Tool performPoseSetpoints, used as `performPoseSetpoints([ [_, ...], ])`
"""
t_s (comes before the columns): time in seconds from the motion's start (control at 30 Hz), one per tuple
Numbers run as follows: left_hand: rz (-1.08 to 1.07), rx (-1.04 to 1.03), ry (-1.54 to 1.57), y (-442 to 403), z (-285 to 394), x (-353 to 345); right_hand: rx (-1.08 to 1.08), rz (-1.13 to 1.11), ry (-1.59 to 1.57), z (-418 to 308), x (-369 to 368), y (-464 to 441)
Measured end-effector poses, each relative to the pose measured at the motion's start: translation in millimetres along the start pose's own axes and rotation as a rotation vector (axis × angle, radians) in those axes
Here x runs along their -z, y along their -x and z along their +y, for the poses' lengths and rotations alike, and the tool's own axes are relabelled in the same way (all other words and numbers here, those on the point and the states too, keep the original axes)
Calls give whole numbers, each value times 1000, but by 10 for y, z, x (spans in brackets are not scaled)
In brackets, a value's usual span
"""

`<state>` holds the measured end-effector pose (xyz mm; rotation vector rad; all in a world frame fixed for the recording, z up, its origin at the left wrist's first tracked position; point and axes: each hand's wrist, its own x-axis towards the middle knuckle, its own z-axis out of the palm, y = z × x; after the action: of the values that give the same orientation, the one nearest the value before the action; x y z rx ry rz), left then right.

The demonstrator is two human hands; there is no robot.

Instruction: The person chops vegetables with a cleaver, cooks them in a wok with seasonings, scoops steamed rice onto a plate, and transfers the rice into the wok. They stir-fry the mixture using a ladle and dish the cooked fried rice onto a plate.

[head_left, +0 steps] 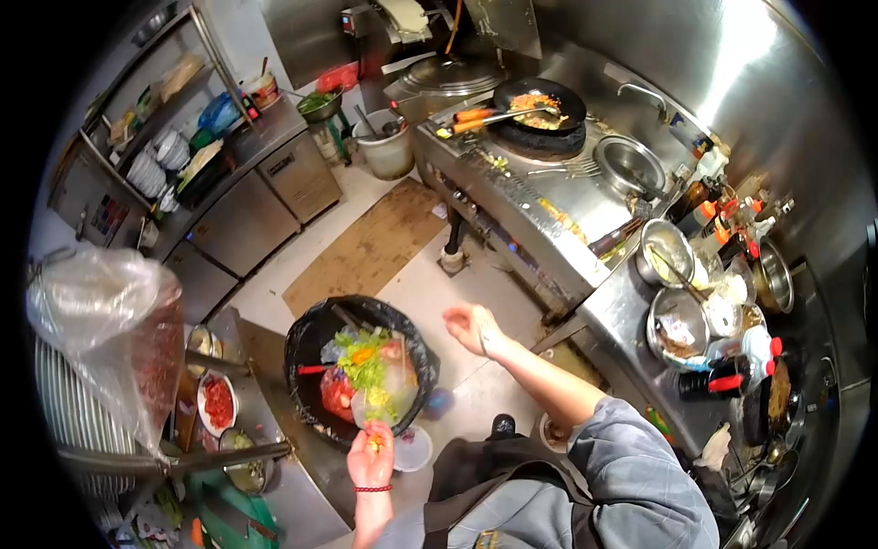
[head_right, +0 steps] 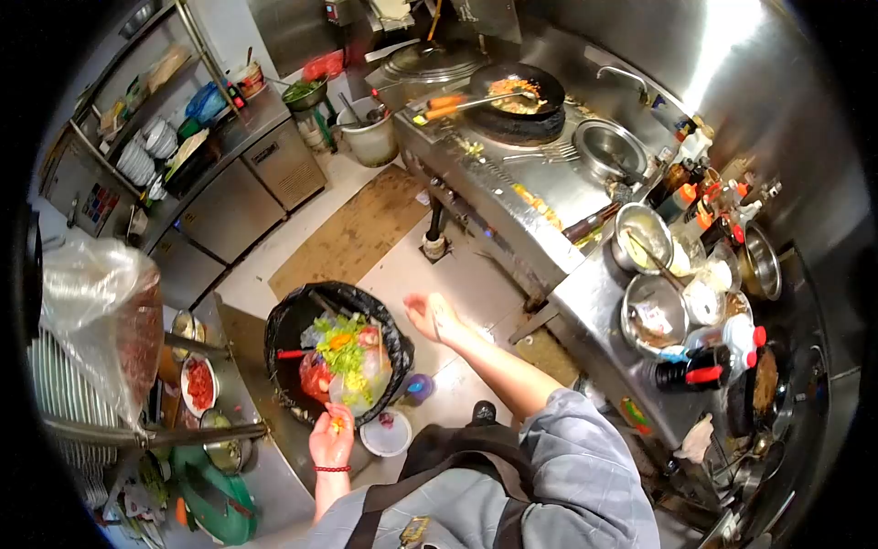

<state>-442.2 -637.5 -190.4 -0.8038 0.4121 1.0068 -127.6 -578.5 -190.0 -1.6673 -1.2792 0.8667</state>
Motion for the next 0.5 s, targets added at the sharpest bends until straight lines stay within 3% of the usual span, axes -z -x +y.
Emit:
performPoseSetpoints([
  [0.13, -288, 3, -194, -296, -476, -523, 150, 263, -88, -156, 549, -1157],
  [0.23, -330, -25, -271, -783, -456, -741, -30, 338, -377, -315, 778, -1941],
  [0.37, -141, -93, -324, -1816, -514, -1130, -284, 451, -428, -220, 1042, -2941],
  [0.5, -4, -48, -532, -3313, -895, -2069, -540, 793, -643, 305, 1394, -4474],
])
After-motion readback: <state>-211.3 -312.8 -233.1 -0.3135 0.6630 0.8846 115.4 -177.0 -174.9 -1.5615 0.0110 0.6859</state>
